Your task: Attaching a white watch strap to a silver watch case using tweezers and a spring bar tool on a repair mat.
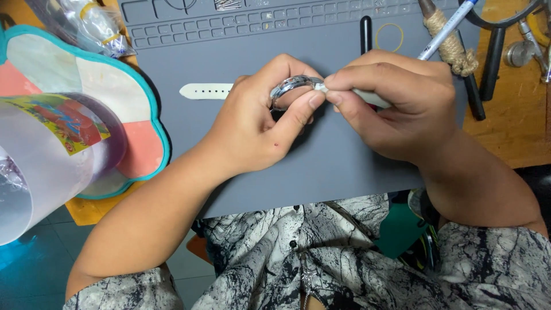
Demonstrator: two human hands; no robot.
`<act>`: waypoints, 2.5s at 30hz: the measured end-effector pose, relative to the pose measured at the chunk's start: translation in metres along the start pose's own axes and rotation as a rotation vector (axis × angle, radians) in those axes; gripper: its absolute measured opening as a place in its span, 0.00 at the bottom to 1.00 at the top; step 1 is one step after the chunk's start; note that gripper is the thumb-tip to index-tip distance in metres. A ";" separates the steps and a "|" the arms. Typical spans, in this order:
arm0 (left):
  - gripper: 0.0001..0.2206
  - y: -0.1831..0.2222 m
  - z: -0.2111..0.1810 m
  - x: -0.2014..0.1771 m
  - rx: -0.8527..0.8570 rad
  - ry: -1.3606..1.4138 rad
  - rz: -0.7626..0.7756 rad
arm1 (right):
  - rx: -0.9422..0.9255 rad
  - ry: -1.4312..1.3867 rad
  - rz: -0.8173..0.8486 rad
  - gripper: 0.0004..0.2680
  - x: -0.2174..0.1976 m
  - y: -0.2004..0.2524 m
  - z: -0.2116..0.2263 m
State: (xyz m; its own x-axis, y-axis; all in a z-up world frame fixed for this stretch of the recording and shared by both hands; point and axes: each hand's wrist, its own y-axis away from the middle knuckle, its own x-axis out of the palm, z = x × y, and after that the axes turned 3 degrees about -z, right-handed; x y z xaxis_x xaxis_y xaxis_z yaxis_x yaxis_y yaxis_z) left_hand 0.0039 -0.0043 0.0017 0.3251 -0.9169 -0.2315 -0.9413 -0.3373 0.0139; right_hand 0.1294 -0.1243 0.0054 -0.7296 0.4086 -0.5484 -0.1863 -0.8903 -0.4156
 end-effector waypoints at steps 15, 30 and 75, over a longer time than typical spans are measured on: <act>0.04 -0.003 -0.002 -0.005 -0.054 -0.005 -0.143 | 0.641 0.318 -0.329 0.19 -0.049 0.041 -0.046; 0.05 -0.005 0.000 -0.002 0.007 -0.021 -0.327 | 0.590 0.367 0.319 0.01 -0.054 0.002 -0.017; 0.04 -0.001 -0.014 0.024 0.003 0.179 -0.241 | 0.537 -0.013 0.225 0.10 -0.090 0.043 0.012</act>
State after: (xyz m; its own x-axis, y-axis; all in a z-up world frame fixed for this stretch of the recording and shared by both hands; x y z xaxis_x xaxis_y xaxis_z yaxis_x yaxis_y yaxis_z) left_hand 0.0138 -0.0293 0.0097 0.5502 -0.8334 -0.0527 -0.8350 -0.5498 -0.0232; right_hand 0.1791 -0.2019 0.0455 -0.7972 0.1985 -0.5701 -0.3310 -0.9335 0.1378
